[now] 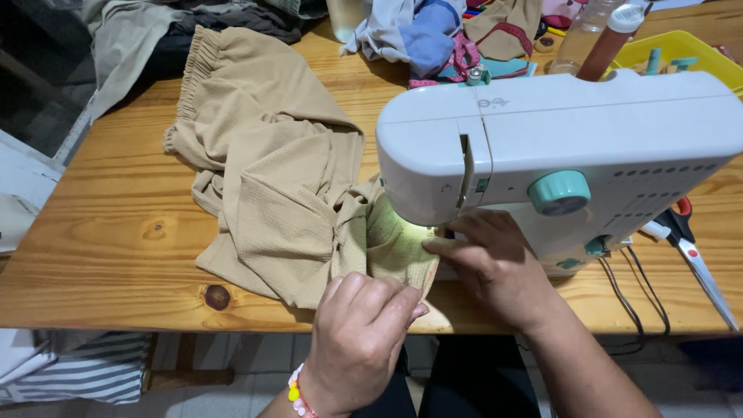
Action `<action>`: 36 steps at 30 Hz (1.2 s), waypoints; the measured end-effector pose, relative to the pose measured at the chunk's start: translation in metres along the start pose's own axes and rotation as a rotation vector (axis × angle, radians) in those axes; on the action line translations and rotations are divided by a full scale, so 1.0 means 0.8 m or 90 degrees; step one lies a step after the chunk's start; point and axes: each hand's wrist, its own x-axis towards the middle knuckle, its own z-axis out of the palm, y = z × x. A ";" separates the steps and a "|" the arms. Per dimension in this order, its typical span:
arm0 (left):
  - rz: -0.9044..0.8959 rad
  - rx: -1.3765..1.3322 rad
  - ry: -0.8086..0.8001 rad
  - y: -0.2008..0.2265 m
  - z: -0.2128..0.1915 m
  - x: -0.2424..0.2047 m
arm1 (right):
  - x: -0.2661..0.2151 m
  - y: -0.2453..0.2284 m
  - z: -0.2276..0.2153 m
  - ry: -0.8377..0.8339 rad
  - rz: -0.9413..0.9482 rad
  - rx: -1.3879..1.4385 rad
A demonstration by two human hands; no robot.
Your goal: Sewing a small object into a piece of fabric using a sewing machine
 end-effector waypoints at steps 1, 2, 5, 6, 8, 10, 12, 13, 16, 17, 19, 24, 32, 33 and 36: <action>0.006 0.005 0.002 0.001 0.000 0.001 | 0.003 -0.004 -0.002 0.007 -0.016 0.005; 0.012 0.011 0.004 0.002 0.000 0.002 | 0.006 -0.007 -0.004 0.014 -0.034 0.011; 0.031 0.037 -0.009 0.002 0.005 -0.004 | 0.001 -0.009 -0.002 0.035 -0.051 0.036; 0.030 0.037 -0.009 0.004 0.007 -0.004 | -0.001 -0.013 -0.004 0.034 -0.052 0.035; 0.043 0.039 -0.023 0.006 0.009 -0.004 | -0.002 -0.020 -0.009 0.041 -0.130 0.006; 0.055 0.039 -0.027 0.005 0.015 -0.009 | -0.006 -0.024 -0.008 0.041 -0.156 0.000; 0.066 0.039 -0.031 0.004 0.020 -0.012 | -0.011 -0.026 -0.006 0.040 -0.183 -0.005; 0.071 0.030 -0.039 0.003 0.021 -0.013 | -0.014 -0.026 -0.005 0.047 -0.195 -0.016; 0.076 0.015 -0.052 -0.001 0.024 -0.016 | -0.020 -0.026 0.000 0.058 -0.206 -0.029; 0.078 0.009 -0.057 -0.003 0.026 -0.017 | -0.022 -0.026 0.002 0.064 -0.204 -0.030; 0.069 -0.017 -0.075 -0.009 0.026 -0.019 | -0.024 -0.026 0.004 0.064 -0.205 -0.029; -0.001 -0.118 -0.102 -0.049 0.032 0.001 | -0.026 -0.028 0.008 0.081 -0.211 -0.040; 0.149 -0.088 -0.142 -0.090 0.039 0.034 | -0.024 -0.029 0.011 0.091 -0.216 -0.046; 0.148 -0.090 -0.142 -0.093 0.042 0.032 | -0.026 -0.028 0.011 0.088 -0.216 -0.046; 0.151 -0.127 -0.158 -0.105 0.044 0.029 | -0.027 -0.028 0.013 0.079 -0.212 -0.051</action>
